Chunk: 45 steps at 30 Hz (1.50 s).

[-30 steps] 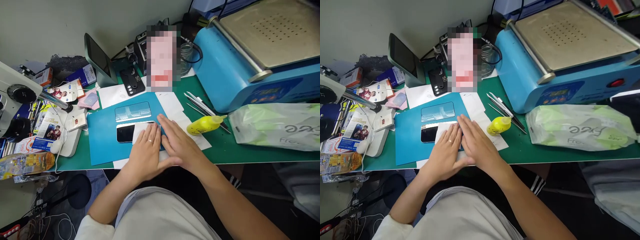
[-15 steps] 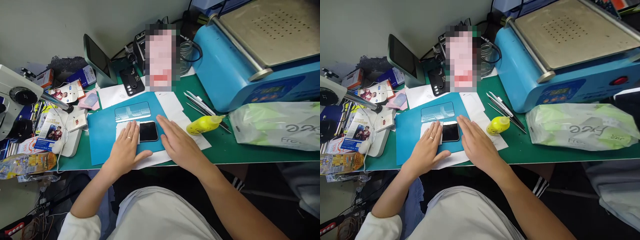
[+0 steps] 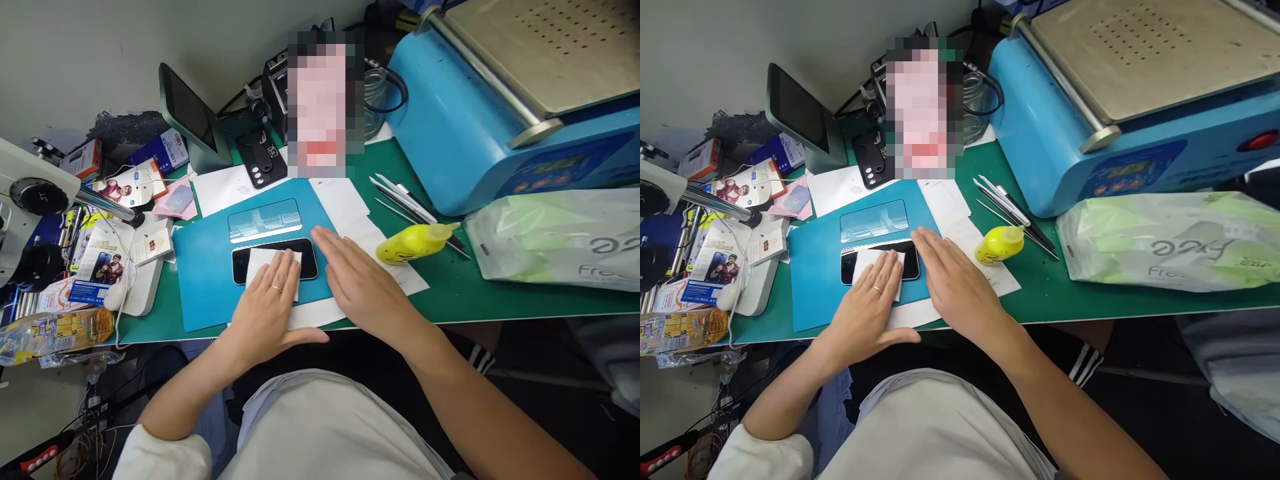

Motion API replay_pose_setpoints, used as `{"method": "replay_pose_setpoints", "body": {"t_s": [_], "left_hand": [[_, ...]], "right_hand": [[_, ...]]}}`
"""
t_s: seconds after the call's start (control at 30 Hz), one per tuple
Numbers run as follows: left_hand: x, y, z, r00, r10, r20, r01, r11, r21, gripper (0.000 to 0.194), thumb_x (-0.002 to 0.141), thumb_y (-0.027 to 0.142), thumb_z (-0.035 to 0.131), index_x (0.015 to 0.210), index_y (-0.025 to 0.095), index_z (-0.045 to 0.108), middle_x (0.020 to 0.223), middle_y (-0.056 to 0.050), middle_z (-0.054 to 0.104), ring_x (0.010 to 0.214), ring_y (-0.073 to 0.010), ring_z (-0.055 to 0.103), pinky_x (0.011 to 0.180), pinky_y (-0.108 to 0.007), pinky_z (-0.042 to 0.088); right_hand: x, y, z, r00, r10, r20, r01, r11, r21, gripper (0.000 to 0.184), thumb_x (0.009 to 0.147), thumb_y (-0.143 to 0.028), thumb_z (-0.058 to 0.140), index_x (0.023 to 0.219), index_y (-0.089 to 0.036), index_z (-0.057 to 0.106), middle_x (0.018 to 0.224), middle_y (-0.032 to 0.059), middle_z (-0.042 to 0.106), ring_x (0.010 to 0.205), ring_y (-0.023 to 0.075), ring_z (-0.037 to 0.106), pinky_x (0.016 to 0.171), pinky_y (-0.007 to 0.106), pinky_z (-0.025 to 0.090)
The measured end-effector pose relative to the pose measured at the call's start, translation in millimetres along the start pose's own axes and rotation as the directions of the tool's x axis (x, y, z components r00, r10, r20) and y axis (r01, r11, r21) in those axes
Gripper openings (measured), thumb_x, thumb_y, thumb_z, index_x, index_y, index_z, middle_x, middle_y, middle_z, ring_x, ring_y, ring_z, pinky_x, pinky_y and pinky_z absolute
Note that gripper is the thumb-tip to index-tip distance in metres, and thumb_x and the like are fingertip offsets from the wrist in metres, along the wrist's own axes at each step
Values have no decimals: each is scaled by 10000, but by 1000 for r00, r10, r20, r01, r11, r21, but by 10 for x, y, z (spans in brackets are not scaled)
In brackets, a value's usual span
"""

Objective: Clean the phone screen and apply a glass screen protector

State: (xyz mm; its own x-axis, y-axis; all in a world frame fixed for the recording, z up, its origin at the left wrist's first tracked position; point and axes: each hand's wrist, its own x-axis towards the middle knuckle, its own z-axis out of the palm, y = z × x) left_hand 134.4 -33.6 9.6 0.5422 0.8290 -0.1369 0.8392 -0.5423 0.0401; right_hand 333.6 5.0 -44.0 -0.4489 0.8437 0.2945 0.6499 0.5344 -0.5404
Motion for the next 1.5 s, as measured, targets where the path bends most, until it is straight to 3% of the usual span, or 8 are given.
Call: {"method": "replay_pose_setpoints", "body": {"t_s": [0.27,0.5,0.73,0.97,1.13,1.27,1.4,1.5], "left_hand": [[72,102,36,998,60,-4,-60,998,-35,1217,864,913,158,1613,-43,231,1714,-243,169,1624,-344,115,1314,-484,211],[-63,-154,-24,999,-34,20,36,995,-92,1091,953,839,183,1632,-14,172,1718,-252,151,1621,-353,84,1303,-533,226],[16,137,10,999,-25,25,29,988,-154,1133,924,879,196,1639,0,170,1731,-217,123,1626,-326,42,1325,-481,177],[-288,-316,-81,980,-194,42,198,966,-166,979,998,788,250,1672,101,70,1738,-210,109,1624,-333,58,1305,-553,216],[-10,45,-37,981,-185,58,193,967,-169,1167,916,891,204,1630,-32,181,1725,-242,126,1624,-359,72,1322,-508,188],[232,347,59,993,-110,-54,101,984,-145,1185,903,896,210,1611,-54,233,1710,-244,190,1624,-343,101,1328,-462,188],[5,156,81,994,-77,-76,67,990,-126,1062,964,828,233,1616,-10,234,1709,-241,207,1621,-337,140,1310,-490,240],[-252,-84,39,986,-158,-46,152,981,-124,1004,991,786,242,1631,16,177,1701,-273,208,1614,-360,146,1280,-554,292]], "right_hand": [[4,-9,4,1000,21,-7,-21,1000,-13,561,1045,-132,296,1605,-112,316,1631,172,446,1525,263,419,1243,498,403],[4,-33,-21,1000,15,-16,-15,1000,-20,596,1048,-135,326,1638,-131,241,1633,161,445,1530,250,410,1237,473,420],[-11,-33,-2,1000,23,-16,-24,999,-35,623,1038,-132,333,1650,-140,215,1631,168,447,1520,259,425,1241,478,413],[1,-64,-52,1000,20,10,-20,999,-51,635,1012,-114,355,1636,-112,236,1629,168,450,1515,264,435,1232,477,425],[-17,-20,-1,1000,9,-28,-10,999,-45,665,999,-109,355,1649,-131,217,1613,163,475,1508,270,446,1222,487,436],[-43,35,51,999,-6,-45,4,999,-50,690,1002,-131,350,1669,-190,182,1594,156,501,1476,289,490,1197,540,457],[-48,5,21,999,37,-3,-37,999,-9,681,1022,-164,334,1679,-205,159,1631,143,453,1500,308,454,1224,575,412],[-39,-38,-16,999,38,24,-37,999,-2,671,1031,-166,329,1679,-200,156,1643,134,438,1520,304,423,1235,569,399]]}}
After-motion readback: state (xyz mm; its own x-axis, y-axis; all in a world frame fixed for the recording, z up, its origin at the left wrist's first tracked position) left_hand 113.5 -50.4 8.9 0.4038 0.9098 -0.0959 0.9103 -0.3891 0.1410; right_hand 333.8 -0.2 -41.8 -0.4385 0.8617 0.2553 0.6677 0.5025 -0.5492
